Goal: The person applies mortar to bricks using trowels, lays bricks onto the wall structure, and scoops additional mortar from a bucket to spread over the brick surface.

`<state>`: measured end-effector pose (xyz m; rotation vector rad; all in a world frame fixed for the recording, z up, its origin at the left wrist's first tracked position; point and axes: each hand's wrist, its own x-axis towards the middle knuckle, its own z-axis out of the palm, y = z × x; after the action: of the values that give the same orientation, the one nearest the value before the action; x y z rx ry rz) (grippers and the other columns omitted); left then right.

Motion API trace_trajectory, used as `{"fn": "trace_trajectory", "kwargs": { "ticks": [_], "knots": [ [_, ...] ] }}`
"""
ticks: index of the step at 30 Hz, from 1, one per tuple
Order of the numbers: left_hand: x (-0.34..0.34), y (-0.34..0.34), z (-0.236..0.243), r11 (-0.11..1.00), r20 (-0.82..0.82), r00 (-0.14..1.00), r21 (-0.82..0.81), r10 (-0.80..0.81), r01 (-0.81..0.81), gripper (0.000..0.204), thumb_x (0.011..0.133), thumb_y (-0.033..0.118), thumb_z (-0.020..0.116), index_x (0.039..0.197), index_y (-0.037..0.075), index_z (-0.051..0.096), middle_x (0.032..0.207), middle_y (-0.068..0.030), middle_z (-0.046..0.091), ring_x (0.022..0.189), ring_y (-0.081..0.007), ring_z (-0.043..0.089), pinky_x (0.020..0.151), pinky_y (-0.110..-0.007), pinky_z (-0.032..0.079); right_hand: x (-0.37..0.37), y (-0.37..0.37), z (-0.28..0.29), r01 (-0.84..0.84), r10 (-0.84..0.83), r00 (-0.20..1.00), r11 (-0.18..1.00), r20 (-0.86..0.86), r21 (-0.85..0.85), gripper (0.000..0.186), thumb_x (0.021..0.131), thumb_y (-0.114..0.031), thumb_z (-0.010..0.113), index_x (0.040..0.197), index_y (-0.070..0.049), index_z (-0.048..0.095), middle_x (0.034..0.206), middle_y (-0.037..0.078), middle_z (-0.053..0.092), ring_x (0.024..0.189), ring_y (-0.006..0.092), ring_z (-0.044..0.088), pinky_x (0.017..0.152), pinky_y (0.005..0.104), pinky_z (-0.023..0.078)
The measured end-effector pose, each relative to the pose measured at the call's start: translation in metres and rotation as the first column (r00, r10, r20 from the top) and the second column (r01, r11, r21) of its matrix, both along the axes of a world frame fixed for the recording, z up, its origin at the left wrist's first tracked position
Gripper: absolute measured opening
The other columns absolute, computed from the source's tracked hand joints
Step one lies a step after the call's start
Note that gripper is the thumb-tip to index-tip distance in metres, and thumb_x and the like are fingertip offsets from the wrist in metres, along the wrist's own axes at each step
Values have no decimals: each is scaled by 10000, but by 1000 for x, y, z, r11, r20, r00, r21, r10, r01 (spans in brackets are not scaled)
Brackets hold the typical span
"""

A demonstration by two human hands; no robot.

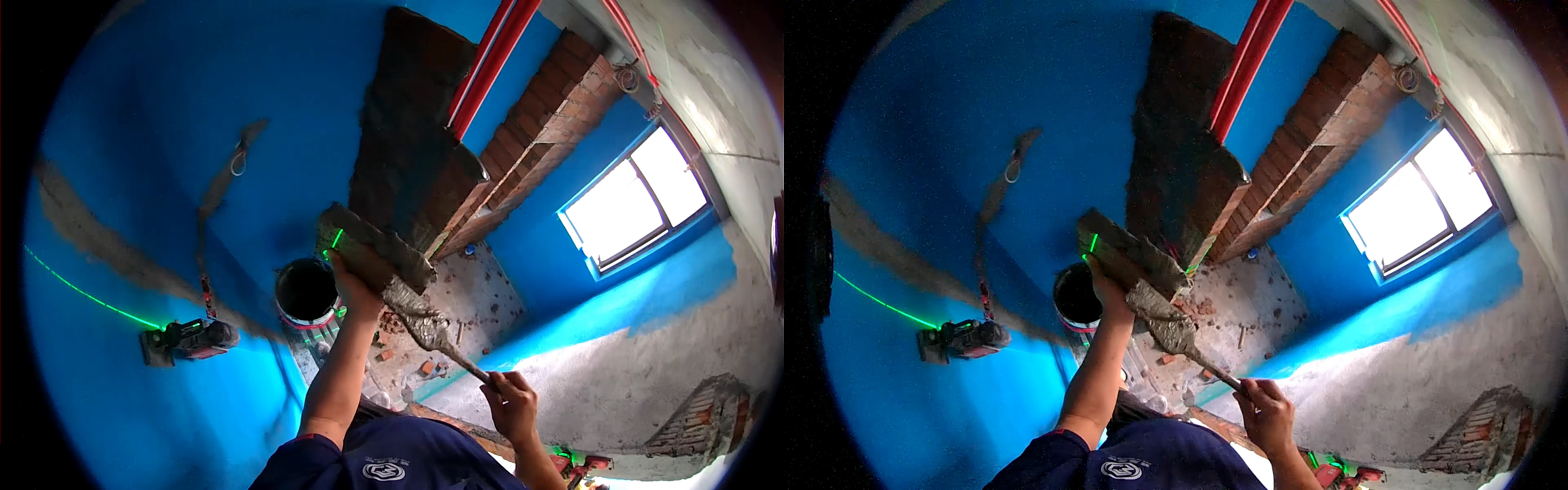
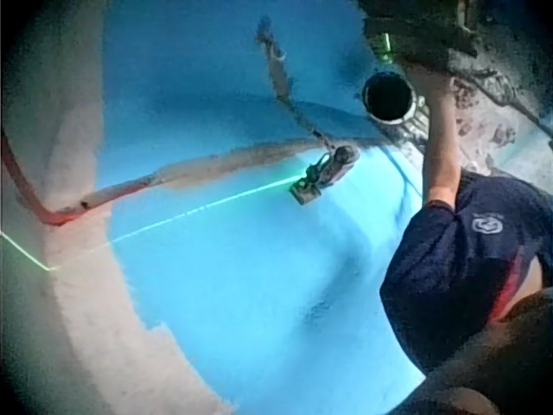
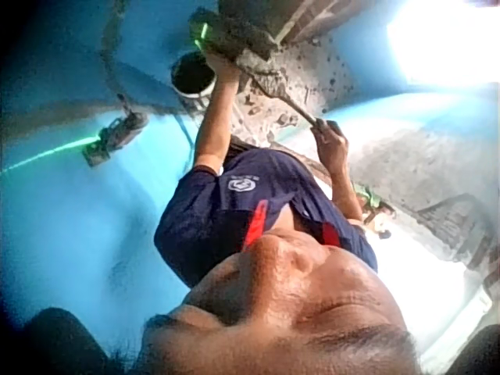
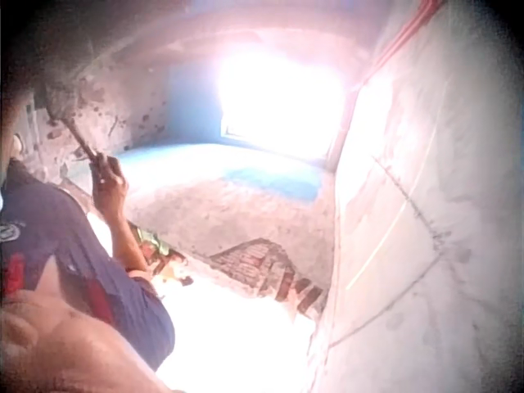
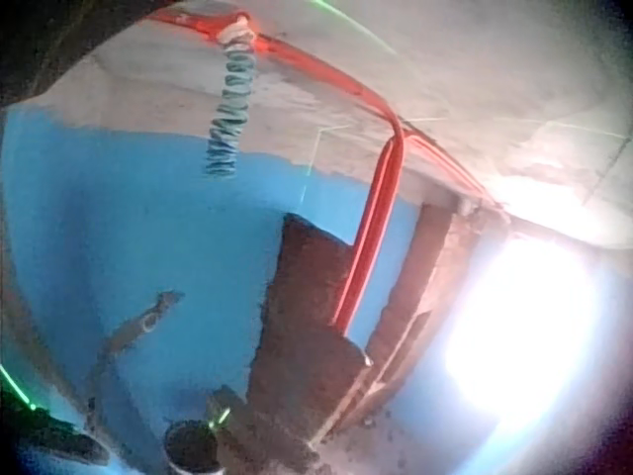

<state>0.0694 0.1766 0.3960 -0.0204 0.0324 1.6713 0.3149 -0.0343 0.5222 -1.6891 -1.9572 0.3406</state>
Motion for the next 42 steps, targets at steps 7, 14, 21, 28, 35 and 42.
{"fn": "trace_trajectory", "kwargs": {
  "ticks": [7, 14, 21, 28, 35, 42],
  "knots": [
    [10, 3, -28, 969, -121, 979, -165, 163, -182, 670, 926, 613, 349, 1364, 111, 423, 1325, -120, 502, 1194, -341, 479, 1031, -475, 364, -31, 33, 21, 56, -79, 979, 991, 189, 126, 199, 826, -122, 668, 1021, -86, 654, 847, 79, 616, 640, 264, 629, 540, 353, 489],
    [20, 7, -36, 992, -30, 992, -26, 123, -124, 682, 924, 622, 361, 1349, 94, 437, 1317, -108, 504, 1185, -270, 491, 1009, -408, 395, -44, 35, 9, -41, 13, 959, 995, 284, 91, 204, 838, -138, 650, 1032, -80, 633, 836, 81, 591, 640, 270, 622, 528, 368, 492],
    [7, 3, -42, 999, 49, 998, 36, -34, 32, 683, 923, 625, 346, 1365, 111, 425, 1336, -127, 491, 1210, -309, 481, 1033, -468, 376, -27, 34, 16, -76, 76, 995, 997, -62, -1, 200, 795, -86, 700, 985, -30, 668, 839, 123, 622, 692, 264, 634, 585, 340, 495],
    [-4, -4, -38, 963, 53, 964, -61, -260, 263, 528, 950, 445, 349, 1345, 106, 437, 1347, -137, 487, 1231, -346, 464, 1039, -503, 362, 2, 22, -4, 97, -93, 987, 995, -129, 23, 232, 797, -24, 688, 1023, 16, 653, 879, 118, 609, 720, 206, 632, 632, 279, 505],
    [-8, -3, -24, 957, 20, 958, -28, -287, 288, 478, 954, 421, 371, 1298, 111, 487, 1305, -132, 529, 1181, -341, 512, 1005, -511, 392, 2, 4, -43, 80, -78, 997, 992, -27, 98, 211, 802, -47, 681, 1011, -31, 656, 862, 126, 617, 712, 266, 639, 628, 341, 516],
    [-38, -13, -70, 883, 6, 886, 75, -465, 463, 488, 951, 444, 368, 1275, 103, 496, 1230, -136, 564, 1125, -312, 547, 982, -488, 427, 28, -11, -50, 36, -29, 997, 994, -76, 102, 218, 767, -62, 711, 981, -37, 678, 832, 123, 637, 639, 262, 633, 568, 327, 505]
  ]
}}
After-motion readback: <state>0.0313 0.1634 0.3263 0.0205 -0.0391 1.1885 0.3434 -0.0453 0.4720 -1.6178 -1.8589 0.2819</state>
